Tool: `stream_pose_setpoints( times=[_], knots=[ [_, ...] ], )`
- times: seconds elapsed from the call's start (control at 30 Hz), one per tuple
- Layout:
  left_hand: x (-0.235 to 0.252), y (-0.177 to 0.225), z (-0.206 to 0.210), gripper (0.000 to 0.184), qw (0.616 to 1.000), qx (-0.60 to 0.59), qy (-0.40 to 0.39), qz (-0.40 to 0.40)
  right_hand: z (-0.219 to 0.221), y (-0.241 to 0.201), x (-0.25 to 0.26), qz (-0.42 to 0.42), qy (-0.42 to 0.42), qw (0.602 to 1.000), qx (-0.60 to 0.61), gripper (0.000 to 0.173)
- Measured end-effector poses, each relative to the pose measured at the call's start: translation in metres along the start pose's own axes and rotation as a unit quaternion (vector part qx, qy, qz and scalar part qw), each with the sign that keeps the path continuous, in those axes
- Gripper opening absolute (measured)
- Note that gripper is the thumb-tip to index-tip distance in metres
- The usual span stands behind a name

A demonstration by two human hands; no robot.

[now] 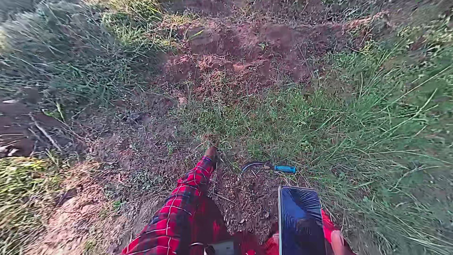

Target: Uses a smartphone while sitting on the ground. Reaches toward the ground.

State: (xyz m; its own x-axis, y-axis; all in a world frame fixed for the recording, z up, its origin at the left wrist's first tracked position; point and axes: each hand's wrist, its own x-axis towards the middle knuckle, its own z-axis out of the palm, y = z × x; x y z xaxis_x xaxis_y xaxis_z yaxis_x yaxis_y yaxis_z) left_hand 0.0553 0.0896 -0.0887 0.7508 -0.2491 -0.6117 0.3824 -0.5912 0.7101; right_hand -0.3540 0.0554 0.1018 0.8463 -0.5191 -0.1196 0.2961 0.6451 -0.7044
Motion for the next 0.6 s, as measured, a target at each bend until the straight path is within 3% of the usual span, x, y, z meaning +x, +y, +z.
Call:
stream_pose_setpoints(
  times=[0.1,0.17,0.33,0.47,0.6],
  knots=[
    [0.017,-0.017,0.003,0.053,1.000,-0.018,-0.010,0.023,0.002,-0.003,0.016,-0.023,0.108,0.994,-0.012,0.043],
    [0.024,-0.017,0.007,0.050,0.996,-0.085,-0.007,0.030,-0.022,0.005,0.033,-0.014,0.083,0.996,0.018,0.050],
    [0.006,-0.005,0.016,0.041,0.973,-0.229,-0.003,0.014,-0.041,0.020,0.070,0.036,0.086,0.994,0.051,0.043],
    [0.013,-0.010,0.017,0.043,0.978,-0.211,-0.002,0.006,-0.050,0.028,0.080,0.075,0.060,0.995,0.002,0.059],
    [0.011,-0.010,0.017,0.046,0.979,-0.202,0.005,0.005,-0.056,0.029,0.083,0.091,0.028,0.995,-0.016,0.091]
  ],
)
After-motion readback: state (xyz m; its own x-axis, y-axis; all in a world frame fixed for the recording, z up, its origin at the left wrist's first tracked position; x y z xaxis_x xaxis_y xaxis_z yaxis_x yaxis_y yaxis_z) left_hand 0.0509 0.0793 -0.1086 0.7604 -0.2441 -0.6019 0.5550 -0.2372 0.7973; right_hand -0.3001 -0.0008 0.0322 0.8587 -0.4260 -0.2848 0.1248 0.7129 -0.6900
